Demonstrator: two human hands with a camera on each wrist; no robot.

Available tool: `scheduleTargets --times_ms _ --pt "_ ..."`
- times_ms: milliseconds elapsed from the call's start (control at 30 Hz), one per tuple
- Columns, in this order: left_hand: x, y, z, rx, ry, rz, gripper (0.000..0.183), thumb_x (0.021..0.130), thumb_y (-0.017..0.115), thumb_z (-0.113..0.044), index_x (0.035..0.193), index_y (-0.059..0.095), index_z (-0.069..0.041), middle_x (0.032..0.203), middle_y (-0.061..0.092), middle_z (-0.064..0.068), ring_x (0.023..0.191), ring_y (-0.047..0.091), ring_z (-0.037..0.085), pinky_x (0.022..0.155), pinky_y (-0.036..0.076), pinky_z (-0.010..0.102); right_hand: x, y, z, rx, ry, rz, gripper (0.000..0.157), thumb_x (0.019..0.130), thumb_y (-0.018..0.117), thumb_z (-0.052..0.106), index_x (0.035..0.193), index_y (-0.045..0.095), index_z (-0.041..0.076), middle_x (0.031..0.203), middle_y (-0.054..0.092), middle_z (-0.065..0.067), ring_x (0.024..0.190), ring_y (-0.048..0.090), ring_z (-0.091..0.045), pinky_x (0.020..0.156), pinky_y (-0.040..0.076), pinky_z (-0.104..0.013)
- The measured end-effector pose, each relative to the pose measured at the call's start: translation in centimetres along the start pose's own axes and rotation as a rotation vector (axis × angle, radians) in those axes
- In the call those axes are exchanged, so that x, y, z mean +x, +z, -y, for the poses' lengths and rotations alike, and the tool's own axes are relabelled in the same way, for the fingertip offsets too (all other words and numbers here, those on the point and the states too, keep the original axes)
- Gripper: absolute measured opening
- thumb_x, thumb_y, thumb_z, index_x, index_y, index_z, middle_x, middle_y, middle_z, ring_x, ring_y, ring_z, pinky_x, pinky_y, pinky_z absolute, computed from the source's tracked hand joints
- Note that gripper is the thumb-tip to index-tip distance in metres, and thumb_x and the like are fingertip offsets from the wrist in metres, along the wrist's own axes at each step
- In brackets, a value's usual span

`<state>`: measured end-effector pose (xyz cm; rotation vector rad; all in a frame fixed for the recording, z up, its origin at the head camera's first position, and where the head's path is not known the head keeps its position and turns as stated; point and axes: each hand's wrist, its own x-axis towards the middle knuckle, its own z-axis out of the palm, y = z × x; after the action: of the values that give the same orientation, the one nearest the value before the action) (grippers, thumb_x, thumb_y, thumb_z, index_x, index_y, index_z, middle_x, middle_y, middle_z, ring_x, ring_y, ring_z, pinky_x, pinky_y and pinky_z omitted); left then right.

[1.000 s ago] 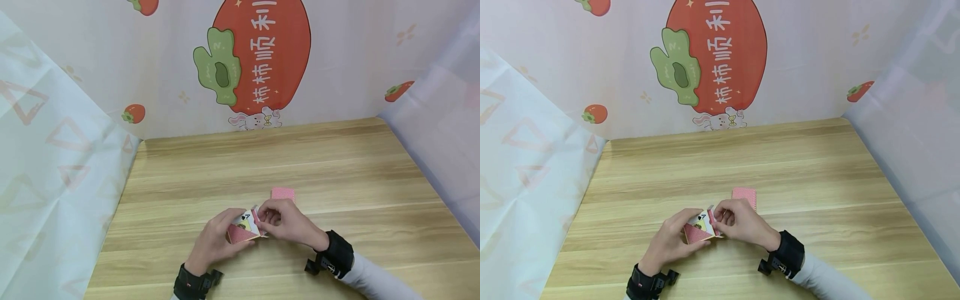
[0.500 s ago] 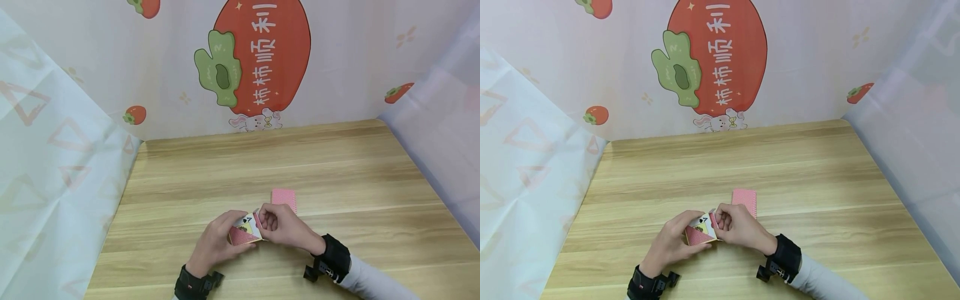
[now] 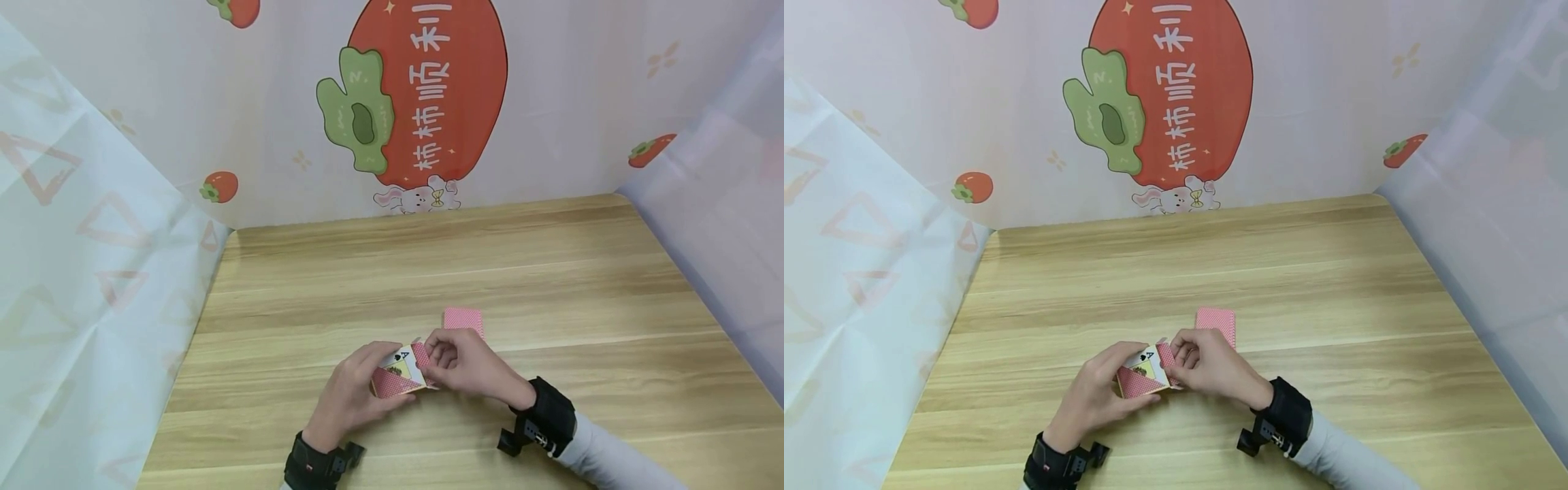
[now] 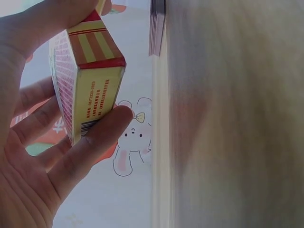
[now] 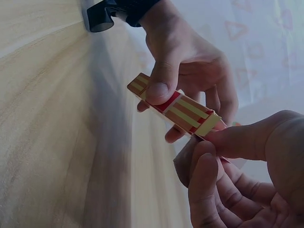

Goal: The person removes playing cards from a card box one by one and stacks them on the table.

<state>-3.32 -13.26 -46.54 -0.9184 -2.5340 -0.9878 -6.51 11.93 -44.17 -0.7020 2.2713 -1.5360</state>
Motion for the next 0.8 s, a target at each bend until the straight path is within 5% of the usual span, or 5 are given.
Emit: scheduleTargets --times_ms 467,800 --pt "0.1 -0.1 0.5 0.030 -0.099 -0.013 0.078 0.069 0.094 -0.040 0.133 0.062 -0.011 0.123 0.070 -0.001 0.101 0.067 0.010 0.079 0.060 0.031 0.5 -2.7 0.2 0.093 0.037 -0.017 0.016 0.095 0.072 0.010 0.105 0.070 -0.002 0.087 0.072 -0.012 0.066 0.073 -0.033 0.056 0.056 -0.027" --pt "0.1 -0.1 0.7 0.040 -0.160 -0.037 0.076 0.071 0.092 -0.043 0.133 0.062 -0.011 0.124 0.070 0.000 0.103 0.068 0.011 0.083 0.060 0.033 0.5 -6.5 0.1 -0.059 0.041 -0.111 0.025 0.097 0.070 0.019 0.118 0.076 0.007 0.105 0.075 -0.005 0.090 0.069 -0.017 0.074 0.058 -0.029"
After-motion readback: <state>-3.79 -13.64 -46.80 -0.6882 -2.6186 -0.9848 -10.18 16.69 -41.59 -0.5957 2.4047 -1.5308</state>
